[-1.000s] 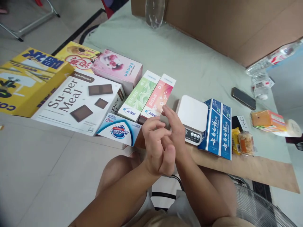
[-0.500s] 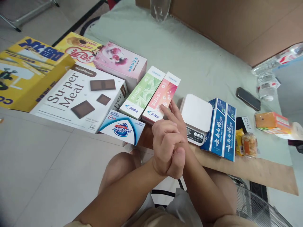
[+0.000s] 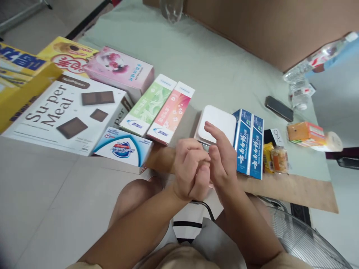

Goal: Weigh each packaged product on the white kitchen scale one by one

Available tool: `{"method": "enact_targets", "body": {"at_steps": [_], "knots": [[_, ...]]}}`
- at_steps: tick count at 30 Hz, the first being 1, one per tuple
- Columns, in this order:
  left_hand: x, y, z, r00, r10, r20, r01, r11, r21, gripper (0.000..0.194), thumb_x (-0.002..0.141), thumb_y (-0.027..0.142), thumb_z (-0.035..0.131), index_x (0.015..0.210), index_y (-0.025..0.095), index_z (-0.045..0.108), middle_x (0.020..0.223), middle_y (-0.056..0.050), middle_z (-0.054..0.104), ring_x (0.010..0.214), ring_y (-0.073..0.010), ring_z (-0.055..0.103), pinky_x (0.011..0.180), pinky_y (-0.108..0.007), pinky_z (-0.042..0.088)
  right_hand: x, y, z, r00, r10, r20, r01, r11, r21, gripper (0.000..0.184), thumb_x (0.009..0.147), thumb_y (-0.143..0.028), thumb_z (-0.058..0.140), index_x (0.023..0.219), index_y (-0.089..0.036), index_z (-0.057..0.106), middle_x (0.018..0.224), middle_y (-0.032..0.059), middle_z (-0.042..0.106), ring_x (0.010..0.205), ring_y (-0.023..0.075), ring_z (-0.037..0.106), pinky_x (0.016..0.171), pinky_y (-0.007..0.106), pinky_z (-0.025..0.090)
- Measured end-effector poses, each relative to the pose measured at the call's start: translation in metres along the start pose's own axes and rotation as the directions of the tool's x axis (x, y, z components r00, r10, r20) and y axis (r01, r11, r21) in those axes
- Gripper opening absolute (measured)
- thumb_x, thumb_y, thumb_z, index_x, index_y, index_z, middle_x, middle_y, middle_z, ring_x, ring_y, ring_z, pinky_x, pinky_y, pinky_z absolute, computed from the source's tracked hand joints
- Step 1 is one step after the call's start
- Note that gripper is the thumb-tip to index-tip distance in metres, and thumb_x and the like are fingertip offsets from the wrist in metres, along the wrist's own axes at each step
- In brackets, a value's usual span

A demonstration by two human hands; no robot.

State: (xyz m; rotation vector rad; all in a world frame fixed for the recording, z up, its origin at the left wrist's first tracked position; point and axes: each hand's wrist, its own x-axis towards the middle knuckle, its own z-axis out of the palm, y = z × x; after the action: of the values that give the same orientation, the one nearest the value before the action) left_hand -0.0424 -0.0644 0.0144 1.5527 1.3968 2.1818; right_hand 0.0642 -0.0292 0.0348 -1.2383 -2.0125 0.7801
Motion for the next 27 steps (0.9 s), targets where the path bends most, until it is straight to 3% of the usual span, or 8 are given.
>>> {"method": "enact_targets", "body": {"at_steps": [5,8,11,14,16,22,25,27], "knots": [[-0.011,-0.012,0.023,0.967,-0.127,0.221,0.110,0.990,0.086,0.027,0.104,0.040,0.042,0.102,0.021,0.061,0.106,-0.011,0.063,0.101,-0.0253,0.062,0.093,-0.044,0.053,-0.010,0.031,-0.041,0.957,-0.184,-0.222,0.162,0.980,-0.115,0.030,0.104,-0.040,0.049,0.122,-0.031,0.071,0.127,0.0069,0.076,0.126,0.0294,0.069,0.112,0.053,0.052],[-0.013,-0.031,0.030,0.932,-0.248,0.264,0.184,0.952,0.246,0.040,0.103,0.051,0.042,0.114,0.020,0.065,0.125,-0.015,0.061,0.118,-0.0306,0.061,0.106,-0.050,0.049,-0.020,0.060,-0.064,0.927,-0.163,-0.337,0.111,0.980,-0.168,0.027,0.102,-0.037,0.051,0.115,-0.025,0.072,0.118,0.0097,0.078,0.116,0.0294,0.072,0.104,0.051,0.055],[-0.012,-0.047,0.033,0.866,-0.407,0.291,0.283,0.878,0.386,0.050,0.102,0.054,0.041,0.128,0.017,0.062,0.136,-0.020,0.061,0.131,-0.0354,0.058,0.114,-0.054,0.046,-0.030,0.086,-0.086,0.891,-0.107,-0.440,0.023,0.981,-0.193,0.025,0.100,-0.034,0.053,0.112,-0.023,0.072,0.110,0.0096,0.078,0.107,0.0282,0.073,0.096,0.048,0.057],[-0.009,-0.049,0.037,0.795,-0.517,0.317,0.341,0.813,0.471,0.054,0.102,0.047,0.041,0.142,0.014,0.055,0.146,-0.020,0.062,0.139,-0.0350,0.057,0.118,-0.054,0.045,-0.040,0.107,-0.106,0.855,-0.160,-0.493,0.041,0.969,-0.244,0.022,0.097,-0.032,0.057,0.110,-0.022,0.072,0.105,0.0076,0.078,0.101,0.0265,0.074,0.092,0.046,0.057],[-0.006,-0.044,0.039,0.771,-0.555,0.312,0.359,0.784,0.506,0.054,0.102,0.043,0.041,0.145,0.013,0.052,0.149,-0.019,0.062,0.141,-0.0339,0.056,0.120,-0.053,0.044,-0.045,0.118,-0.118,0.820,-0.207,-0.534,0.064,0.960,-0.274,0.021,0.096,-0.030,0.058,0.109,-0.023,0.072,0.104,0.0062,0.077,0.099,0.0252,0.074,0.091,0.044,0.058],[-0.003,-0.031,0.050,0.729,-0.619,0.292,0.404,0.733,0.547,0.054,0.099,0.048,0.045,0.144,0.018,0.055,0.142,-0.015,0.067,0.131,-0.0364,0.064,0.111,-0.057,0.051,-0.060,0.148,-0.147,0.720,-0.155,-0.677,-0.063,0.956,-0.285,0.019,0.093,-0.027,0.058,0.105,-0.022,0.072,0.100,0.0052,0.074,0.096,0.0243,0.072,0.090,0.044,0.055],[-0.010,-0.035,0.055,0.735,-0.612,0.293,0.394,0.737,0.549,0.055,0.098,0.052,0.048,0.141,0.020,0.057,0.135,-0.014,0.071,0.123,-0.0376,0.067,0.103,-0.058,0.055,-0.064,0.169,-0.165,0.659,-0.069,-0.749,-0.166,0.958,-0.234,0.018,0.090,-0.024,0.058,0.102,-0.021,0.071,0.099,0.0047,0.072,0.095,0.0242,0.069,0.091,0.046,0.055],[-0.015,-0.042,0.056,0.755,-0.579,0.307,0.372,0.764,0.526,0.052,0.098,0.055,0.050,0.137,0.023,0.060,0.128,-0.011,0.074,0.118,-0.0356,0.070,0.099,-0.054,0.057,-0.067,0.189,-0.180,0.592,-0.050,-0.805,-0.198,0.959,-0.205,0.018,0.088,-0.020,0.056,0.100,-0.020,0.069,0.096,0.0056,0.070,0.092,0.0237,0.067,0.090,0.045,0.054]]}}
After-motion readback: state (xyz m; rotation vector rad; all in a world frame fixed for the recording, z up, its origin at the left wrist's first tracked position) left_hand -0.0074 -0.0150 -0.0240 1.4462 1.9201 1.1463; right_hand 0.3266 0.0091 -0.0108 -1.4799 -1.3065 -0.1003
